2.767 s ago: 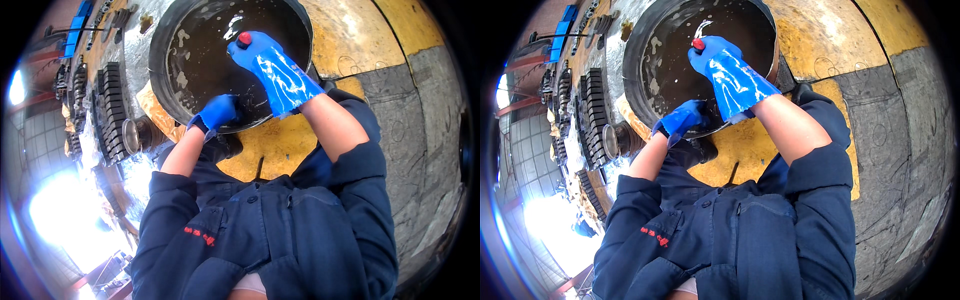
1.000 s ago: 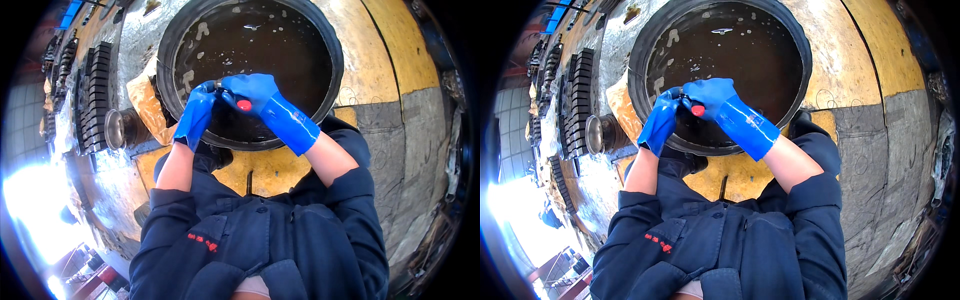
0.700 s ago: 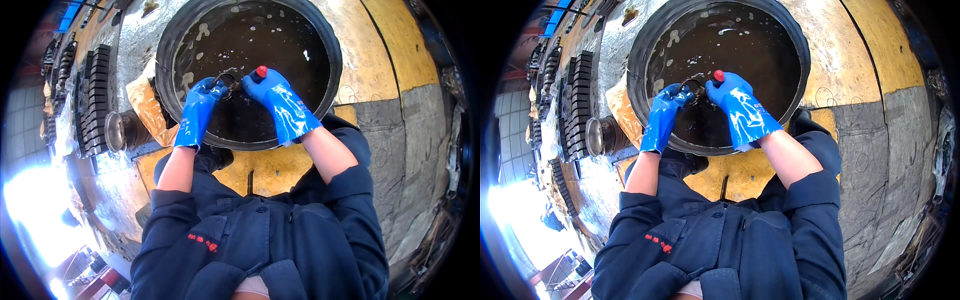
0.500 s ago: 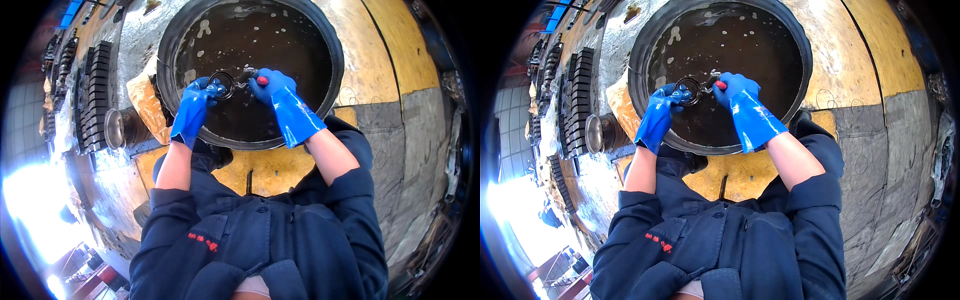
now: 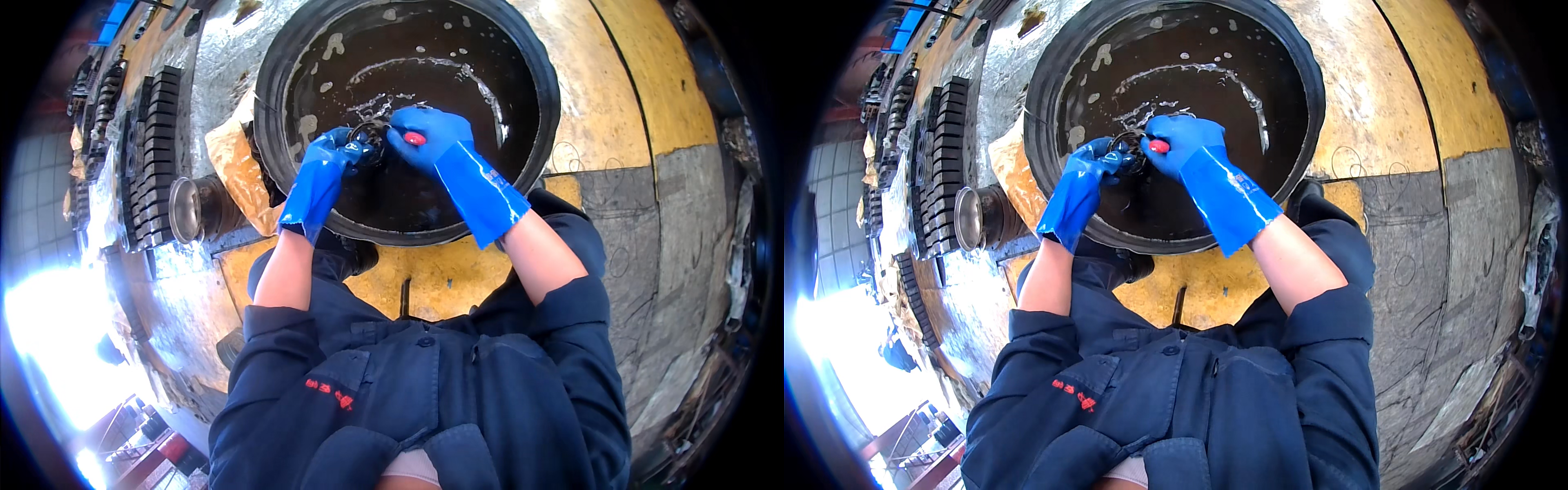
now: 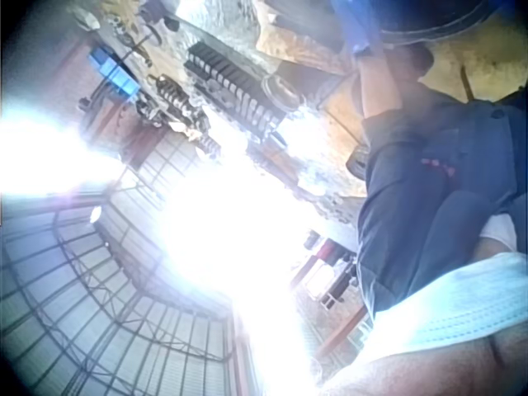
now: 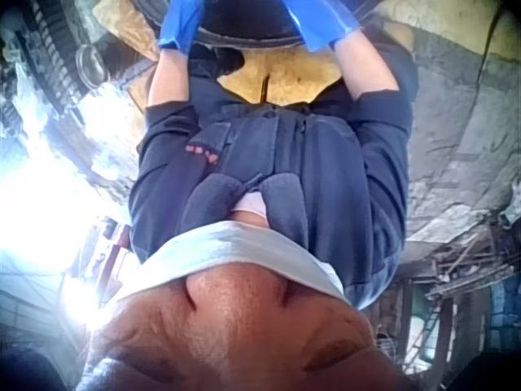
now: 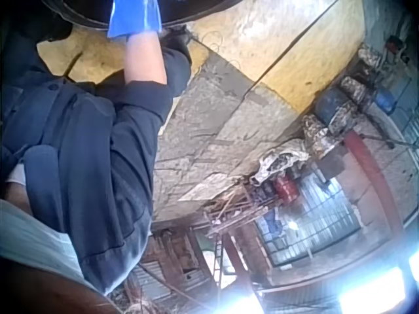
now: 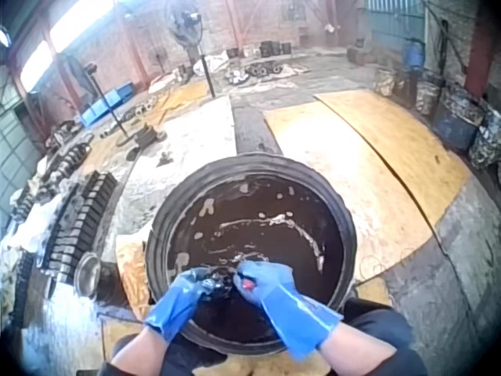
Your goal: The person cleans small metal rings by hand in a bucket of dark liquid using a brush with blue-gloved hands.
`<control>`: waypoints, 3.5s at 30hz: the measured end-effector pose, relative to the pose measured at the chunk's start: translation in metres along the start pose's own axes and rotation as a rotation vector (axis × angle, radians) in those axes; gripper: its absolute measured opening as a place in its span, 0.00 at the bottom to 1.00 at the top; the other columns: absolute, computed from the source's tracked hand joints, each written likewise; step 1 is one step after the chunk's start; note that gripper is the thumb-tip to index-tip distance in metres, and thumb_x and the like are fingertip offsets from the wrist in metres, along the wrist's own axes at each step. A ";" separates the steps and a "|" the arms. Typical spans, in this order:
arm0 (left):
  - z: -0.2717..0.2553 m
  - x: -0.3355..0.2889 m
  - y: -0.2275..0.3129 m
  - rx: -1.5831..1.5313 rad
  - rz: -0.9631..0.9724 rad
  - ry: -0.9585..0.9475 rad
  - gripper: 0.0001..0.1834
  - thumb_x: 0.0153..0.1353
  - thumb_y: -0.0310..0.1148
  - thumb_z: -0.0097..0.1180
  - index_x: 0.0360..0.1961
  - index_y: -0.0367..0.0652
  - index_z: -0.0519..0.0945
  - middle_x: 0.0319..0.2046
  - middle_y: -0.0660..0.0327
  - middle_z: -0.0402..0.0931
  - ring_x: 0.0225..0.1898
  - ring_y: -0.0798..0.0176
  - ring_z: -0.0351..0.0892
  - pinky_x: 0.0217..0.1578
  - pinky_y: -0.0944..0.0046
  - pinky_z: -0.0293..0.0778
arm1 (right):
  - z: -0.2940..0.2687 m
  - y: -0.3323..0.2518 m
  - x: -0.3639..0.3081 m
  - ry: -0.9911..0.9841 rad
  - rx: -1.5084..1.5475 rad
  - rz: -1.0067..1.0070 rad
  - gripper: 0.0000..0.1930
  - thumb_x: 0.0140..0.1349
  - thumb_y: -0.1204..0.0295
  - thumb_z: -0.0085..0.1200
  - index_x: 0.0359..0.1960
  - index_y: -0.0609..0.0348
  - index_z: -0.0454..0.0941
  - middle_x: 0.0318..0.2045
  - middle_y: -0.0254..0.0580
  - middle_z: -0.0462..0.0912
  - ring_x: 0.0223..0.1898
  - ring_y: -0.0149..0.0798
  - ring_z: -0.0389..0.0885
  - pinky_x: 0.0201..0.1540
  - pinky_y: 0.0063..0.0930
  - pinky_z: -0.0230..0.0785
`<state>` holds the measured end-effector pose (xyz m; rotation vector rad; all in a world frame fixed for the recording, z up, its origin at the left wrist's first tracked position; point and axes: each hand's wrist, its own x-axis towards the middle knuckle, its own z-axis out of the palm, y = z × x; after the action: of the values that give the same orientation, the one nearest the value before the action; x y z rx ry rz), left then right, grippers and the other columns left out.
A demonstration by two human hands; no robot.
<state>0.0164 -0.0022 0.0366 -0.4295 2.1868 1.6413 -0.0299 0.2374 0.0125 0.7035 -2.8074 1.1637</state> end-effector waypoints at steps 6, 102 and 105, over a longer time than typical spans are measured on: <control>0.000 -0.004 0.001 -0.147 0.058 -0.007 0.18 0.72 0.31 0.68 0.59 0.35 0.89 0.46 0.60 0.92 0.46 0.68 0.88 0.49 0.65 0.82 | -0.008 -0.019 0.007 -0.029 0.149 -0.195 0.10 0.73 0.54 0.59 0.45 0.37 0.88 0.41 0.41 0.93 0.44 0.57 0.92 0.43 0.52 0.84; 0.052 0.016 0.013 1.035 0.285 -0.176 0.18 0.58 0.35 0.72 0.51 0.57 0.92 0.46 0.60 0.93 0.51 0.46 0.93 0.46 0.44 0.88 | 0.018 0.057 -0.007 -0.432 -0.547 0.053 0.12 0.71 0.61 0.62 0.50 0.43 0.92 0.45 0.45 0.95 0.47 0.54 0.94 0.52 0.47 0.83; 0.051 0.011 0.011 1.043 0.235 -0.238 0.18 0.59 0.34 0.72 0.52 0.57 0.93 0.46 0.58 0.94 0.51 0.44 0.94 0.46 0.42 0.89 | 0.012 0.036 -0.008 -0.458 -0.633 -0.077 0.10 0.70 0.62 0.63 0.48 0.40 0.93 0.45 0.45 0.95 0.46 0.54 0.94 0.51 0.48 0.83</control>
<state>0.0073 0.0501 0.0280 0.3115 2.5710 0.4086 -0.0355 0.2546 -0.0217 1.0864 -3.1752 0.0543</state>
